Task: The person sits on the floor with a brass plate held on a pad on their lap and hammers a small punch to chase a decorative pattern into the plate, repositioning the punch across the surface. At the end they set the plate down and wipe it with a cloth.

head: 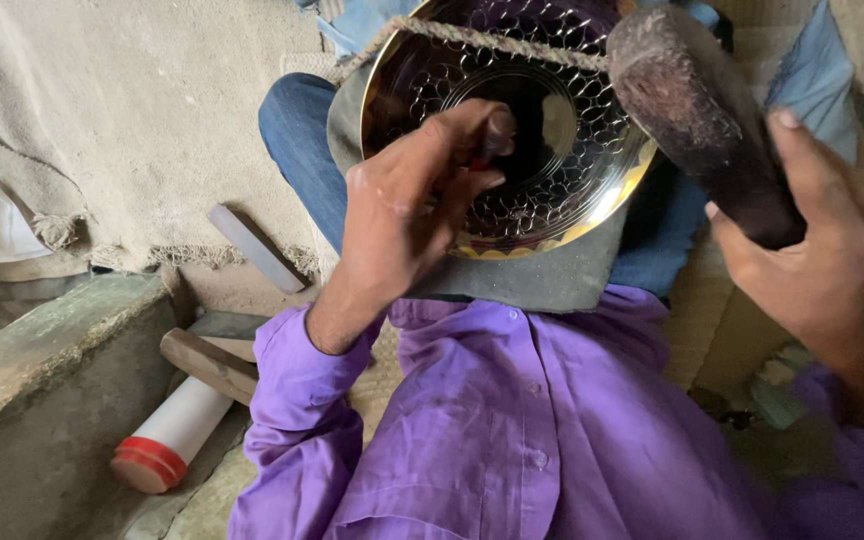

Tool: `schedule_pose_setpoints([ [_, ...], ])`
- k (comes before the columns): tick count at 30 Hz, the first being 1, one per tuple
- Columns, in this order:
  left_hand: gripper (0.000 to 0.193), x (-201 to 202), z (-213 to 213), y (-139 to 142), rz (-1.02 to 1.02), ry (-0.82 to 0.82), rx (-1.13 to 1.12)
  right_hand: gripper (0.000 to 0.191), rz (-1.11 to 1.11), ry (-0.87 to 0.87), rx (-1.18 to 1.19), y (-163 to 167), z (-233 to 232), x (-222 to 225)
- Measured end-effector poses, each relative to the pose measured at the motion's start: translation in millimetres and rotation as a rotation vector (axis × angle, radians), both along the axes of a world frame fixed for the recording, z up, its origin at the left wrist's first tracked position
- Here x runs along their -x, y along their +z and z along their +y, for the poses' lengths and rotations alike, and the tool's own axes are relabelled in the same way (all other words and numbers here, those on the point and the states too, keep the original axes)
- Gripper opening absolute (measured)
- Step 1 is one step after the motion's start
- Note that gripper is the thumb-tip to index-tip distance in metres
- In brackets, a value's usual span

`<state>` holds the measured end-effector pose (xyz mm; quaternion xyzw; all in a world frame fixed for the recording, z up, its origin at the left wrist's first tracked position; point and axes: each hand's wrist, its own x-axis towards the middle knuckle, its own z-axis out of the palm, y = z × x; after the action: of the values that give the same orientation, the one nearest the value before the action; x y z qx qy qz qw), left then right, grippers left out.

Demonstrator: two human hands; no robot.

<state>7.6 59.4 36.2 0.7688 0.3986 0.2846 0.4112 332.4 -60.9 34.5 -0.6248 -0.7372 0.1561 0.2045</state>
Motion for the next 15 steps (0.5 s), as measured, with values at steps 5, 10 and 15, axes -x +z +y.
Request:
schedule_pose_setpoints([
  [5, 0.048, 1.0, 2.0, -4.0, 0.004, -0.029, -0.020, 0.035, 0.186, -0.225, 0.116, -5.4, -25.8, -8.7],
  [10, 0.043, 2.0, 2.7, -4.9, -0.030, -0.069, -0.028, 0.016, 0.306, -0.408, 0.379, 21.7, -23.0, 8.4],
  [15, 0.046, 1.7, 13.1, -7.3, -0.077, -0.194, -0.048, 0.070, 0.030, 0.103, 0.059, 24.7, 13.4, 26.3],
])
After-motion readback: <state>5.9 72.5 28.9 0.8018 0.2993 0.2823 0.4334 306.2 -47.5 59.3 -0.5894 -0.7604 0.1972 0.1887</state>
